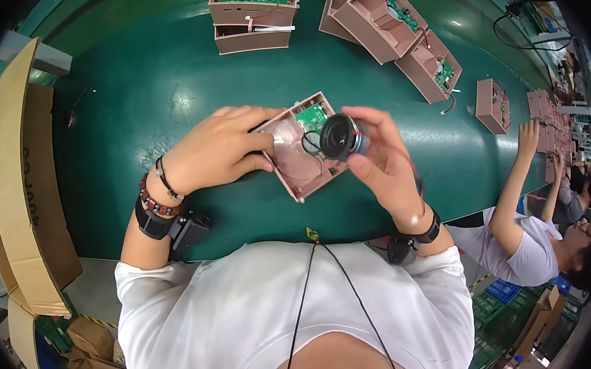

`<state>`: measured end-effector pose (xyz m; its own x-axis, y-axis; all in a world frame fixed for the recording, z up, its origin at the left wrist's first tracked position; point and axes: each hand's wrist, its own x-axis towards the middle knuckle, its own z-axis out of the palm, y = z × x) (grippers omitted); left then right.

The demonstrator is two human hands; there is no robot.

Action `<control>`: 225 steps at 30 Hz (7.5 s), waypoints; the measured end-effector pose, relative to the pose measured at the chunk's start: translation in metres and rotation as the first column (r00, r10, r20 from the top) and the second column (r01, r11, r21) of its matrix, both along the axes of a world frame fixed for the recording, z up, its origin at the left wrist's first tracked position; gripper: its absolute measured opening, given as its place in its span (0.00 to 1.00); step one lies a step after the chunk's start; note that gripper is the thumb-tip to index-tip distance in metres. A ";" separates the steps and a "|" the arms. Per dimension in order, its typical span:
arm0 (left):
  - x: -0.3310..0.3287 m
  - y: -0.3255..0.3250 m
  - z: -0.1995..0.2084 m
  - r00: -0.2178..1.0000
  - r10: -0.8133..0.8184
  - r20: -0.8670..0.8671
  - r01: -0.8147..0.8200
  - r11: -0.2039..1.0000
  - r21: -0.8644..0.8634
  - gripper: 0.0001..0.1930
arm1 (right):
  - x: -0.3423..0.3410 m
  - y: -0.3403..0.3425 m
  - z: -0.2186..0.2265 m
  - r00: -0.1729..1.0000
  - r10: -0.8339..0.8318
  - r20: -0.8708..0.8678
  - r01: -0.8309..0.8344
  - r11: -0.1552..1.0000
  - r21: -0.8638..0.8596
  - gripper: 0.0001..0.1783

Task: The person picks up a speaker and places it into a plastic housing, then connects the wire terminals to a circuit board. After seating the speaker, they pick up a second speaker and repeat the process of connecting wires and placing it into the housing.

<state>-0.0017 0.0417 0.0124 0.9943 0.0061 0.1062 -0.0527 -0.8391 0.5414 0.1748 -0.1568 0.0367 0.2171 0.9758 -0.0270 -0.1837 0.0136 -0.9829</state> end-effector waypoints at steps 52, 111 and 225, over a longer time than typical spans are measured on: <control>-0.034 -0.054 -0.014 0.964 -0.056 0.260 0.081 0.993 -0.085 0.07 | -0.023 0.029 -0.013 0.169 0.192 0.967 -0.108 0.979 -0.176 0.21; 0.007 -0.037 0.032 0.781 0.482 0.398 -0.374 0.871 -0.320 0.09 | -0.006 0.046 0.016 0.467 -0.134 0.874 -0.157 0.960 0.231 0.08; 0.009 -0.053 0.013 0.928 0.357 0.110 -0.311 0.901 -0.303 0.08 | 0.017 0.016 -0.004 0.415 -0.090 0.905 -0.126 0.980 0.155 0.09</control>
